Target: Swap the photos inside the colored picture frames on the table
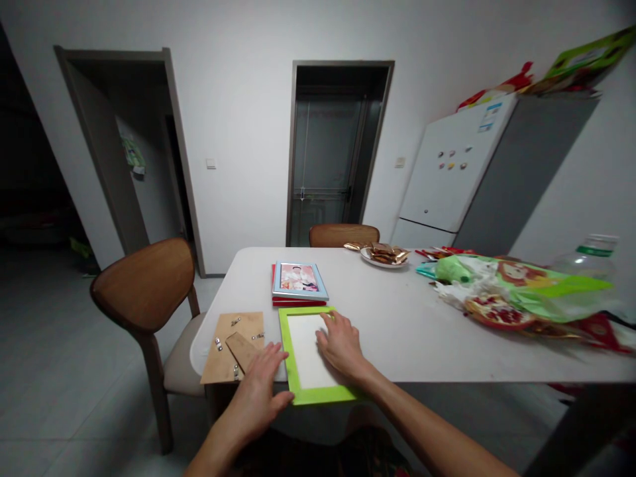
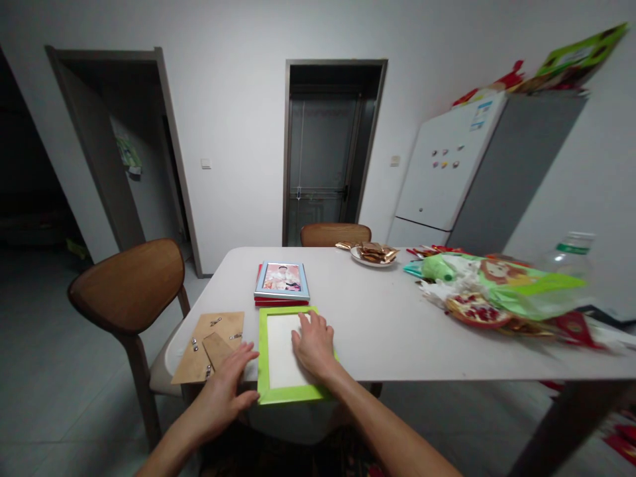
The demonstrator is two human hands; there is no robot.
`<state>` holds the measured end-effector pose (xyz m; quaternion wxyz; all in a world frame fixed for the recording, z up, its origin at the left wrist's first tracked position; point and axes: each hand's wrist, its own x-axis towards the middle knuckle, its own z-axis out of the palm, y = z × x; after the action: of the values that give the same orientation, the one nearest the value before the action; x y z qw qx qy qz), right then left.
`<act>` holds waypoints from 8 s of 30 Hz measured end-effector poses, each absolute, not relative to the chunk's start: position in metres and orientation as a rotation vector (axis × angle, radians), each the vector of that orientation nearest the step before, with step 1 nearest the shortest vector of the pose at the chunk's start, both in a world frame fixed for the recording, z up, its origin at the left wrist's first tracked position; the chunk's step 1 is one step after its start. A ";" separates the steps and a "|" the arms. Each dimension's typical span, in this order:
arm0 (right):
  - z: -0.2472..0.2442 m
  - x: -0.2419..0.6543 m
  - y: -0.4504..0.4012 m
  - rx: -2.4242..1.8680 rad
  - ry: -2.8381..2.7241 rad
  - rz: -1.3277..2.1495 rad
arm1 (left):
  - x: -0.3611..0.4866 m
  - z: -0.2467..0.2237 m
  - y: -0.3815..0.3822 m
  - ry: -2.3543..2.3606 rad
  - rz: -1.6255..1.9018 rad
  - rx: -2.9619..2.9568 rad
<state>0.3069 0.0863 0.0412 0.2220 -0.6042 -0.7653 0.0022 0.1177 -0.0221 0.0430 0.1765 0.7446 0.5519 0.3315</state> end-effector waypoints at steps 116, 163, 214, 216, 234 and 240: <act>0.037 0.323 0.050 -0.873 -2.563 0.358 | 0.144 0.030 -0.002 1.530 0.809 2.127; 0.031 0.266 0.153 -1.471 -2.290 0.258 | 0.141 0.011 -0.006 1.450 1.031 2.089; 0.010 0.379 0.123 -1.497 -1.884 0.250 | 0.090 0.010 0.043 1.474 1.481 1.446; 0.010 0.380 0.121 -1.490 -1.880 0.258 | 0.090 0.010 0.043 1.475 1.484 1.459; 0.012 0.379 0.114 -1.488 -1.902 0.253 | 0.091 0.021 0.035 1.348 1.659 1.269; 0.010 0.379 0.115 -1.510 -1.912 0.247 | 0.087 0.016 0.037 1.325 1.670 1.170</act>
<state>0.3790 0.1145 0.0102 0.3395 -0.5800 -0.7344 0.0950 0.0873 0.0370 0.0155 0.3474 0.4510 0.5111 0.6440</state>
